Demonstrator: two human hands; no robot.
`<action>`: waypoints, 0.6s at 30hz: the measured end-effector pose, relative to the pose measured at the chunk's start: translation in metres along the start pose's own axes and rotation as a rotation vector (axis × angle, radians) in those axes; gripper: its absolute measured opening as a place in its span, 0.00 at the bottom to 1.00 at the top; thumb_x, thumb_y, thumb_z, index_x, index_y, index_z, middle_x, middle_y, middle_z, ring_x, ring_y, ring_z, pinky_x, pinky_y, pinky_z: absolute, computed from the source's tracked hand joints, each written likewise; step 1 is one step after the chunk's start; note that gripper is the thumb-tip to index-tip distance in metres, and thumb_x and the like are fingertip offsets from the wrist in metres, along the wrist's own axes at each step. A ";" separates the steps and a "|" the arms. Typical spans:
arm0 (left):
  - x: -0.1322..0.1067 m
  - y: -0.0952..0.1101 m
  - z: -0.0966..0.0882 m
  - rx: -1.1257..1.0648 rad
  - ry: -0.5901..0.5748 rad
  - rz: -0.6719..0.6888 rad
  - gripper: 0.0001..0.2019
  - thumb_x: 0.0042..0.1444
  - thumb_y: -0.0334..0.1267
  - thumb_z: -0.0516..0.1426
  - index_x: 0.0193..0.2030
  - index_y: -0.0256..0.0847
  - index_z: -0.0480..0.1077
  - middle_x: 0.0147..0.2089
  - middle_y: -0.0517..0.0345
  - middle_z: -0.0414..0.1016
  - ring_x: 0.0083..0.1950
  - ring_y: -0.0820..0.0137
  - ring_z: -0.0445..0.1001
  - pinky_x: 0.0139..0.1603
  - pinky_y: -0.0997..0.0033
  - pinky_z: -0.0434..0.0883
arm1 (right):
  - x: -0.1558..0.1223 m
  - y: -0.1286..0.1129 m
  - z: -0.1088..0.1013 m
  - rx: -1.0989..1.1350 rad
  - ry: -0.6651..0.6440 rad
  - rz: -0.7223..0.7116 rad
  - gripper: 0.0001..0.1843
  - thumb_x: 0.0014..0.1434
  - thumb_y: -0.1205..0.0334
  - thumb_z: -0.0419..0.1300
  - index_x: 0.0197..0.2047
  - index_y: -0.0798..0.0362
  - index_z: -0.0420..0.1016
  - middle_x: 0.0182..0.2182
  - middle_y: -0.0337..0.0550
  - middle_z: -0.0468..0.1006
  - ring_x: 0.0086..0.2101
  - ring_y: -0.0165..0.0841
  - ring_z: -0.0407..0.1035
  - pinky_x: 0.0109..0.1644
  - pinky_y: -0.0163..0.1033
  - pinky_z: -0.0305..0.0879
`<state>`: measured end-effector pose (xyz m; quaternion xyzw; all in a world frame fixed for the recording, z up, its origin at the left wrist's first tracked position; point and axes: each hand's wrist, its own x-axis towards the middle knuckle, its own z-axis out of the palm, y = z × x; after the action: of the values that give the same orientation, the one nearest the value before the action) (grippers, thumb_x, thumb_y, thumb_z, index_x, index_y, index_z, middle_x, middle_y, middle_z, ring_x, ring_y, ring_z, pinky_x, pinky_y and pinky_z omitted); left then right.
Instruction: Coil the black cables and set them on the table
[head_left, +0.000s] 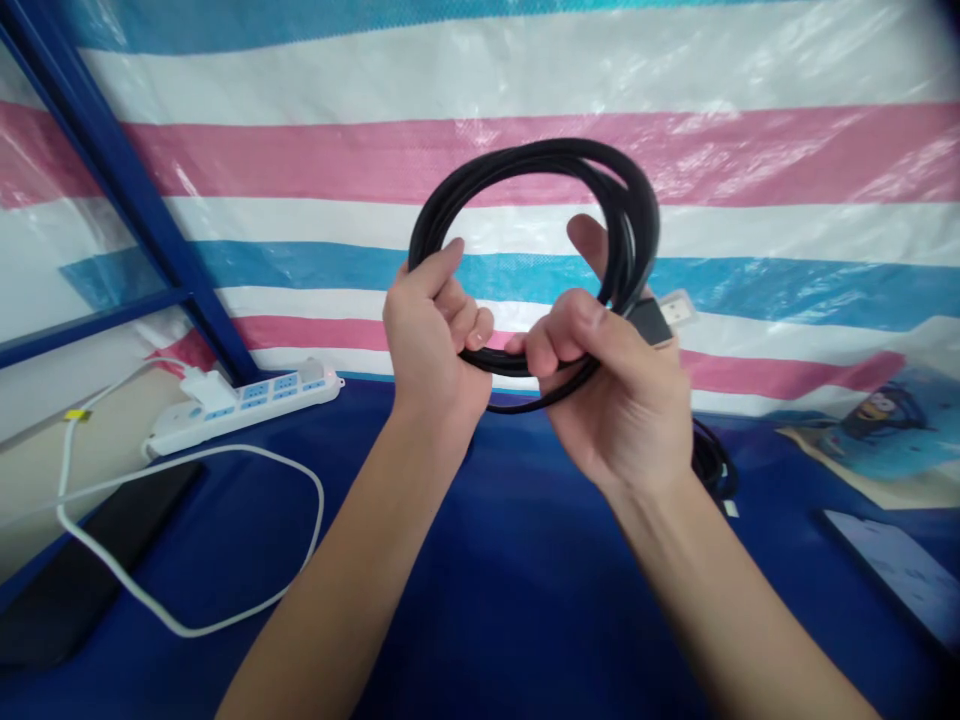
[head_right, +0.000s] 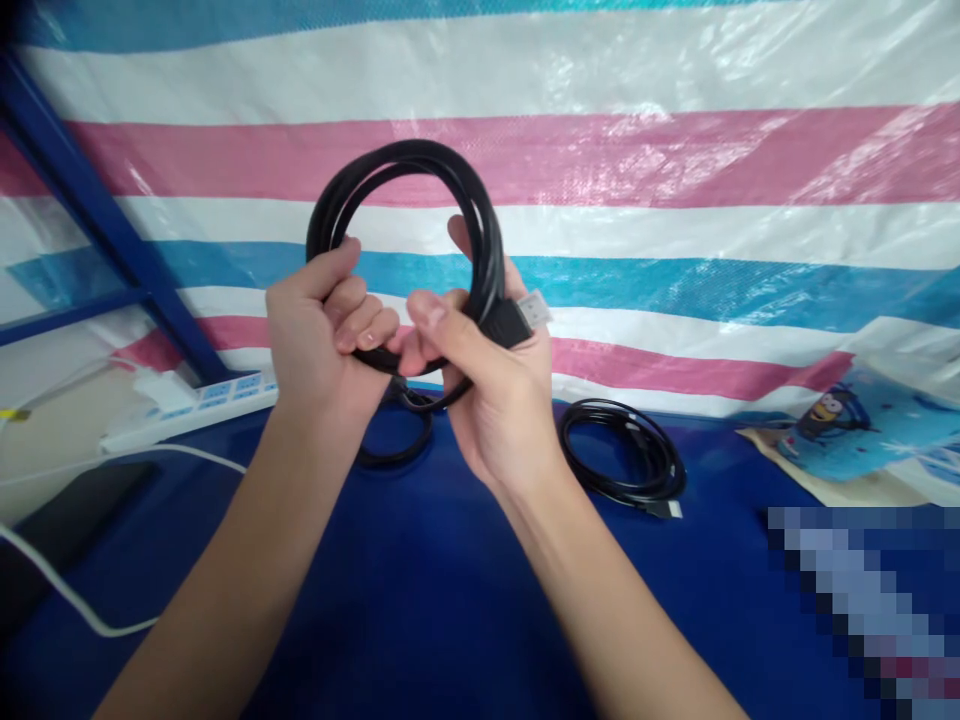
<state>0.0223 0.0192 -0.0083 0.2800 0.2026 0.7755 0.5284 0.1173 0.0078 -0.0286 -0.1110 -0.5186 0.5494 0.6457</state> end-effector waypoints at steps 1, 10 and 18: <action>0.000 -0.002 0.000 0.022 -0.033 -0.017 0.14 0.54 0.27 0.53 0.22 0.41 0.53 0.13 0.72 0.38 0.12 0.83 0.41 0.14 0.78 0.47 | 0.000 -0.001 0.001 -0.005 0.036 -0.001 0.17 0.52 0.67 0.60 0.46 0.48 0.68 0.16 0.28 0.55 0.18 0.22 0.56 0.31 0.31 0.64; -0.005 0.032 -0.010 0.729 -0.627 -0.096 0.03 0.47 0.26 0.59 0.28 0.36 0.70 0.16 0.68 0.54 0.13 0.87 0.49 0.13 0.84 0.49 | 0.004 -0.043 -0.036 -0.266 -0.322 0.304 0.08 0.48 0.71 0.59 0.32 0.50 0.72 0.09 0.26 0.48 0.10 0.19 0.39 0.14 0.29 0.44; -0.006 0.022 -0.006 0.538 -0.515 -0.059 0.06 0.54 0.30 0.55 0.38 0.36 0.72 0.18 0.69 0.42 0.15 0.87 0.42 0.15 0.84 0.43 | 0.009 -0.035 -0.029 -0.318 -0.019 0.222 0.04 0.50 0.68 0.60 0.28 0.53 0.67 0.12 0.29 0.56 0.11 0.20 0.51 0.17 0.31 0.54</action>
<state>0.0041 0.0052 -0.0007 0.5887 0.2675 0.5833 0.4916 0.1595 0.0140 -0.0115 -0.2631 -0.5896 0.5294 0.5503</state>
